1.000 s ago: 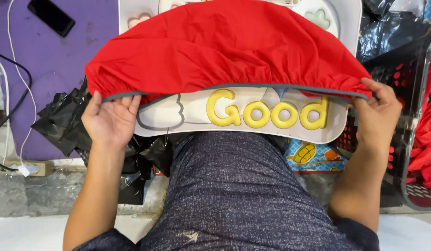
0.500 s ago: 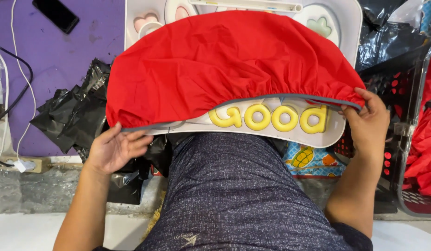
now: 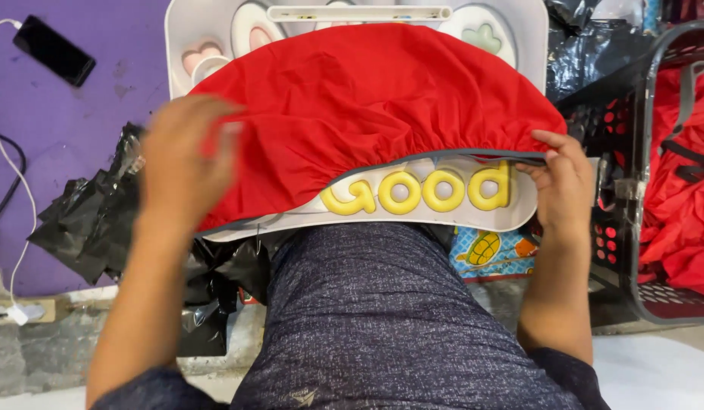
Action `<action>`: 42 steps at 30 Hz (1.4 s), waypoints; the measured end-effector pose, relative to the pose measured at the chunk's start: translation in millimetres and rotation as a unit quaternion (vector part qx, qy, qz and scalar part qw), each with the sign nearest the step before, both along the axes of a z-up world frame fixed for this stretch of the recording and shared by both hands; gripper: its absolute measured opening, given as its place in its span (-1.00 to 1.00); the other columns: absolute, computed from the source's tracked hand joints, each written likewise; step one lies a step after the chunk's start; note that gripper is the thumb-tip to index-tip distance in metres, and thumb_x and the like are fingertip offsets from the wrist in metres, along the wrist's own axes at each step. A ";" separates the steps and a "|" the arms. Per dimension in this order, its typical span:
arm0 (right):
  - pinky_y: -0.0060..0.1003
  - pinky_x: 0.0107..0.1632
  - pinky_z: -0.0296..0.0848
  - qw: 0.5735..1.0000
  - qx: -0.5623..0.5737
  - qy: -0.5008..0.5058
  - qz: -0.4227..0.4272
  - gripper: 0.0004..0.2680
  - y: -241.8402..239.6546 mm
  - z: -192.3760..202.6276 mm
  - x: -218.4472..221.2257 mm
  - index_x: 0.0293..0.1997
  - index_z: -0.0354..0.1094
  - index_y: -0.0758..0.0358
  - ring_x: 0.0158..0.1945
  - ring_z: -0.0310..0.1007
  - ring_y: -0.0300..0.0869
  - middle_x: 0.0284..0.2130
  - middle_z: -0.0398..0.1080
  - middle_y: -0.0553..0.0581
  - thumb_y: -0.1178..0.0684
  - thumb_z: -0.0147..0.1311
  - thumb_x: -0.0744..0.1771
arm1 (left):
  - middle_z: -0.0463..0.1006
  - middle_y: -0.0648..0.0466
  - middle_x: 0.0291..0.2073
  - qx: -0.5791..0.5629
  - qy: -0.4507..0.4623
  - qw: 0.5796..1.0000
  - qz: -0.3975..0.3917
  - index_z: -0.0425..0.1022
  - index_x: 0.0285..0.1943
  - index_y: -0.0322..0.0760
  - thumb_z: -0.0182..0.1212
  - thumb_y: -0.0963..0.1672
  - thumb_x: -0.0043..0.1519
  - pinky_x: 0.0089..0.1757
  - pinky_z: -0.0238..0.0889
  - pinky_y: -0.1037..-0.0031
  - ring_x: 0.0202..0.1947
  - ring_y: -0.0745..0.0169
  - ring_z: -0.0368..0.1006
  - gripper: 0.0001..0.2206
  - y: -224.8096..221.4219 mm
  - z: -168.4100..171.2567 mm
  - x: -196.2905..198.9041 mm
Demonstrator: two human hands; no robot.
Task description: Trimming loose threads from red fabric covers using scissors and inspecting the elastic bands.
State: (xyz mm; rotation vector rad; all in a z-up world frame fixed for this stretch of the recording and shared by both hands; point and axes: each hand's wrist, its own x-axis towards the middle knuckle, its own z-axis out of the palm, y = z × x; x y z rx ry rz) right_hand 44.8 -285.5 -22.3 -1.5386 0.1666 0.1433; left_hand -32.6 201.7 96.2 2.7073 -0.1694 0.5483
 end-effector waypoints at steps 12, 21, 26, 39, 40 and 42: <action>-0.24 0.09 0.37 0.927 -0.325 -0.188 -0.020 -0.80 29.4 -1.7 -6.5 0.02 0.44 0.44 -0.03 0.38 -0.04 -0.07 0.39 0.25 0.39 0.18 0.30 | -0.01 -0.07 0.54 0.114 0.171 0.963 -0.174 0.18 0.57 -0.11 0.05 0.08 0.39 0.33 -0.25 -0.09 0.51 -0.13 -0.20 -0.43 -83.8 -107.2 156.9; -0.05 0.22 0.35 0.929 -0.313 -0.194 0.040 -0.66 5.2 -7.0 -12.8 0.18 0.49 0.31 0.14 0.40 0.16 -0.01 0.27 0.31 0.28 0.43 0.28 | 0.33 0.09 0.43 0.153 0.106 0.940 -0.287 0.40 0.34 0.06 0.45 0.00 0.02 0.32 -0.13 -0.19 0.50 -0.01 0.06 -0.37 -97.5 -97.5 78.1; -0.05 0.16 0.40 0.917 -0.319 -0.230 0.059 -0.76 17.4 2.2 -21.2 0.05 0.57 0.26 0.00 0.44 0.17 0.02 0.31 0.33 0.27 0.43 0.30 | 0.46 0.12 0.35 0.161 -0.026 0.954 -0.254 0.60 0.11 0.08 0.35 -0.18 0.15 0.26 0.06 -0.08 0.41 0.01 0.25 -0.66 -64.6 -95.8 99.6; -0.02 -0.09 0.49 0.881 -0.365 -0.286 0.097 -0.77 48.8 -15.5 -56.4 -0.05 0.56 0.20 -0.18 0.51 0.16 -0.07 0.34 0.28 0.03 0.45 0.27 | 0.58 0.17 -0.02 0.050 -0.212 0.949 -0.228 0.55 0.09 0.04 0.08 -0.14 0.41 0.04 0.10 0.08 -0.04 0.22 0.46 -0.82 -165.7 -119.7 56.6; -0.03 -0.10 0.48 0.883 -0.359 -0.276 0.126 -0.75 48.5 -13.6 -59.5 -0.06 0.57 0.14 -0.20 0.52 0.16 -0.12 0.37 0.24 -0.03 0.45 0.25 | 0.55 0.19 0.01 0.059 -0.190 0.958 -0.206 0.51 0.20 0.11 0.03 -0.12 0.42 0.03 0.03 0.15 0.02 0.21 0.42 -0.76 -169.6 -125.9 59.2; -0.01 -0.14 0.49 0.898 -0.356 -0.216 0.145 -0.76 44.5 -3.8 -59.6 0.01 0.51 0.12 -0.25 0.54 0.18 -0.27 0.42 0.23 -0.04 0.36 0.29 | 0.52 0.17 -0.05 0.079 -0.194 0.958 -0.196 0.51 0.21 0.10 0.02 -0.12 0.42 -0.02 0.04 0.20 -0.02 0.20 0.39 -0.75 -167.2 -131.8 57.0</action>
